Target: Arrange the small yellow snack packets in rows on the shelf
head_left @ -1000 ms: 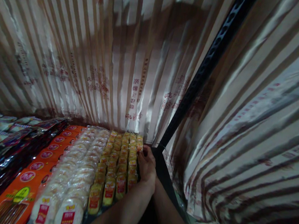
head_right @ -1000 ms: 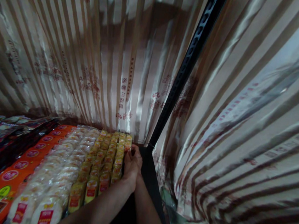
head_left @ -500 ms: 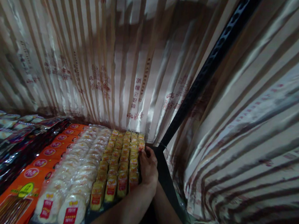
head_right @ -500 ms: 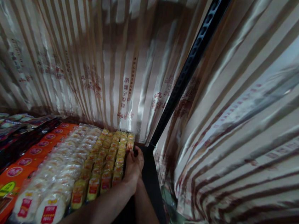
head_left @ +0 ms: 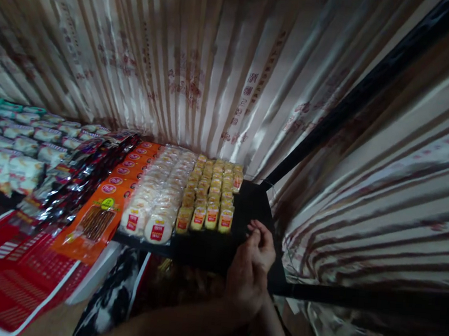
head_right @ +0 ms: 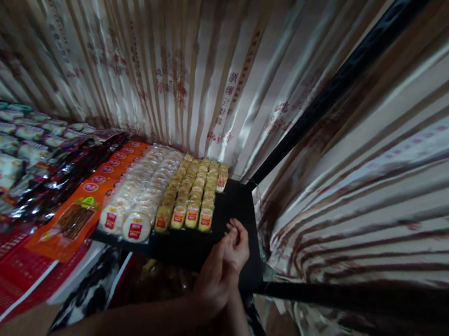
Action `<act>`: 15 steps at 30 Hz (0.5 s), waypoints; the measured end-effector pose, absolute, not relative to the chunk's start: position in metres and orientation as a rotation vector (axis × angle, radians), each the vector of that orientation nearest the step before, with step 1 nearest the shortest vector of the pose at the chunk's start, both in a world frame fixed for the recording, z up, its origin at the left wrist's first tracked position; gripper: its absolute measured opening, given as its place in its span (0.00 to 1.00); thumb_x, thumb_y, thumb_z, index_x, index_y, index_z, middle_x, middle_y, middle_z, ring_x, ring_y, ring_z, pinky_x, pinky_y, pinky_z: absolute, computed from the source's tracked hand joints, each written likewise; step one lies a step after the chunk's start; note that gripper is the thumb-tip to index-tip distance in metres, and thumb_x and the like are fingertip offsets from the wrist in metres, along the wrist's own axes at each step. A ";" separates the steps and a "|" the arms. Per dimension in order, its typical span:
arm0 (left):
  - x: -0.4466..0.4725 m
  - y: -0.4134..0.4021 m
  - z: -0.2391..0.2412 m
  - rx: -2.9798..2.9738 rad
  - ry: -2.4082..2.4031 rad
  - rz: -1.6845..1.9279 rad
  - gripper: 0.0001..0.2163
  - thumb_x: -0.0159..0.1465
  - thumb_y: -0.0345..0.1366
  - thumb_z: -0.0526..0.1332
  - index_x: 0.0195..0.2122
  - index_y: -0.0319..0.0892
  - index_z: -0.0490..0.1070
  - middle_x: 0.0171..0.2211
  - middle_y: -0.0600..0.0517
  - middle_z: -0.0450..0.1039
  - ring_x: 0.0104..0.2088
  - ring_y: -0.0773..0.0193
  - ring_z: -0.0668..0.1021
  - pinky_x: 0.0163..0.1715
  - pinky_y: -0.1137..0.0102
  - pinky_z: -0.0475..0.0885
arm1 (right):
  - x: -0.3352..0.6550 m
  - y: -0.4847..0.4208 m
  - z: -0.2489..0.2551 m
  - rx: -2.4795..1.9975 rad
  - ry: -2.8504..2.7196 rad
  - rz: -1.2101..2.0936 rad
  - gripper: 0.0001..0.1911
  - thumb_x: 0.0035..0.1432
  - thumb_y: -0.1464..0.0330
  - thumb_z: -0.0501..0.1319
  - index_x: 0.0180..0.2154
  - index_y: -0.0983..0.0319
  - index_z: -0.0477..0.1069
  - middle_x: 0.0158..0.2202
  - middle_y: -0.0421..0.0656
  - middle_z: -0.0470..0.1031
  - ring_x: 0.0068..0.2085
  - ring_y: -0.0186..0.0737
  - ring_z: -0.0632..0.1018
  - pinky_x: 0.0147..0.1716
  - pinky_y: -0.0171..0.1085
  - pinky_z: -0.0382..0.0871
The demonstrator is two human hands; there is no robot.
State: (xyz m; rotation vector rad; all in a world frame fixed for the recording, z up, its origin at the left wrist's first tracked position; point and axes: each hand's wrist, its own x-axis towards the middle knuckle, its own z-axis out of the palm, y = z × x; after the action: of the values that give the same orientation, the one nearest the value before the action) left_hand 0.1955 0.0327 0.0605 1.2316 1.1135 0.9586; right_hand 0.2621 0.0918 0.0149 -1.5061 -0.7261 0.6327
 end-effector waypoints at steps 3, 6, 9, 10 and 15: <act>0.158 -0.009 0.049 1.394 0.989 0.960 0.26 0.60 0.32 0.51 0.61 0.39 0.53 0.62 0.48 0.54 0.61 0.58 0.58 0.60 0.67 0.52 | 0.242 0.046 0.008 -1.548 -0.716 0.658 0.20 0.50 0.55 0.56 0.42 0.61 0.66 0.42 0.47 0.73 0.37 0.37 0.75 0.35 0.37 0.67; 0.122 -0.040 0.033 1.436 0.952 0.894 0.27 0.61 0.36 0.53 0.61 0.39 0.52 0.62 0.47 0.53 0.61 0.57 0.59 0.60 0.65 0.53 | 0.220 0.000 -0.005 -1.616 -0.758 0.742 0.17 0.50 0.56 0.56 0.38 0.60 0.69 0.38 0.46 0.75 0.34 0.38 0.75 0.35 0.38 0.68; 0.097 -0.057 0.010 1.341 1.032 0.834 0.24 0.61 0.39 0.53 0.59 0.40 0.58 0.59 0.46 0.60 0.59 0.56 0.62 0.59 0.63 0.55 | 0.200 -0.027 -0.022 -1.649 -0.915 0.893 0.15 0.45 0.60 0.59 0.36 0.59 0.72 0.36 0.44 0.76 0.35 0.43 0.75 0.39 0.42 0.69; 0.091 -0.058 0.001 1.268 1.108 0.827 0.22 0.61 0.39 0.52 0.57 0.40 0.61 0.57 0.45 0.63 0.57 0.57 0.64 0.58 0.64 0.56 | 0.193 -0.030 -0.028 -1.647 -0.957 0.961 0.14 0.43 0.62 0.60 0.35 0.58 0.73 0.35 0.43 0.76 0.37 0.44 0.75 0.41 0.43 0.69; 0.065 -0.031 -0.048 1.070 1.617 0.685 0.21 0.62 0.36 0.47 0.54 0.33 0.62 0.56 0.40 0.63 0.57 0.57 0.64 0.59 0.65 0.54 | 0.150 -0.013 -0.043 -1.588 -1.051 1.161 0.06 0.46 0.64 0.61 0.30 0.52 0.73 0.35 0.38 0.76 0.42 0.46 0.75 0.45 0.44 0.69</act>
State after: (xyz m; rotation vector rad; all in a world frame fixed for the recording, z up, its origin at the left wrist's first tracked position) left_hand 0.0647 -0.0306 -0.0479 1.0695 1.6168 0.6846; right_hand 0.1504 -0.0133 -0.0432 -1.5882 -1.0506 1.1613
